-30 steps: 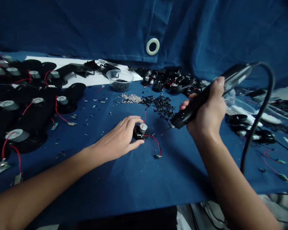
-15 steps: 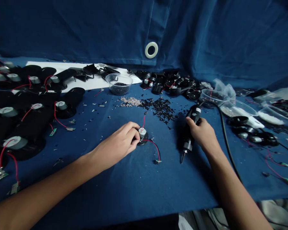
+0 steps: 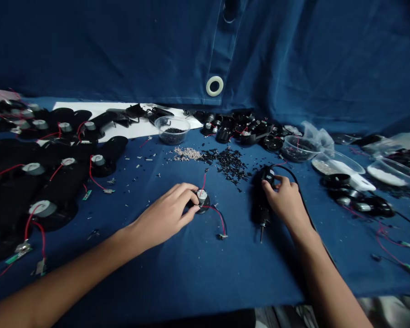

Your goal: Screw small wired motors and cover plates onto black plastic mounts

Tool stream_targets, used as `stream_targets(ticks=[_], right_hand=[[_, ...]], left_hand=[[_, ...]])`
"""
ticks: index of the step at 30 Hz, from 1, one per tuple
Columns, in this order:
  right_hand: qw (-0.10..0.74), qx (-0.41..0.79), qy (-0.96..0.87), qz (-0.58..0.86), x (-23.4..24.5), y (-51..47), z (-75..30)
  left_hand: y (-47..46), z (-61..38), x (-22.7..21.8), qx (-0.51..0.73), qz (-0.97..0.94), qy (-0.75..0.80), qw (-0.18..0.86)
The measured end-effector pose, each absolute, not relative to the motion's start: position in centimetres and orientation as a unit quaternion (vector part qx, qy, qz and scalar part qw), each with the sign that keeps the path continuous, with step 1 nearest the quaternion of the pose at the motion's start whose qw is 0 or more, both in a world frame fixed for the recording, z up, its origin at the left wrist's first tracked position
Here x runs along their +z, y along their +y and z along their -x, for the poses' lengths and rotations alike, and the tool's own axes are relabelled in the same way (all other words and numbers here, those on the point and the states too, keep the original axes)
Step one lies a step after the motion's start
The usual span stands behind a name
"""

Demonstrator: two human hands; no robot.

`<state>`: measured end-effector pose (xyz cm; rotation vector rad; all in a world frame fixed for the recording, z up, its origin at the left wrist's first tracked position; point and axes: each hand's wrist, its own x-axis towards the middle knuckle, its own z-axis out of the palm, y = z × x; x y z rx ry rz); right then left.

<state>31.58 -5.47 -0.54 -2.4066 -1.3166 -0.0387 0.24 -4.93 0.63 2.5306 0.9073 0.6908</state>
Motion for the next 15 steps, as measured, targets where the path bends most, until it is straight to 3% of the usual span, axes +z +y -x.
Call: stream_targets(ticks=[3, 6, 10, 15], right_hand=[[0.267, -0.059, -0.492, 0.827, 0.5, -6.3, -30.5], [0.35, -0.102, -0.614, 0.701, 2.8, -7.5, -27.0], [0.268, -0.03, -0.841, 0.469, 5.5, -8.1, -21.0], [0.133, -0.032, -0.884, 0.447, 4.8, -6.3, -18.1]], left_hand=[[-3.0, 1.4, 2.8, 0.241, -0.884, 0.376, 0.137], [2.6, 4.8, 5.4, 0.235, -0.842, 0.484, 0.039], [12.9, 10.3, 7.9, 0.19, -0.785, 0.587, -0.053], [20.7, 13.4, 7.7, 0.08, -0.77, 0.633, -0.029]])
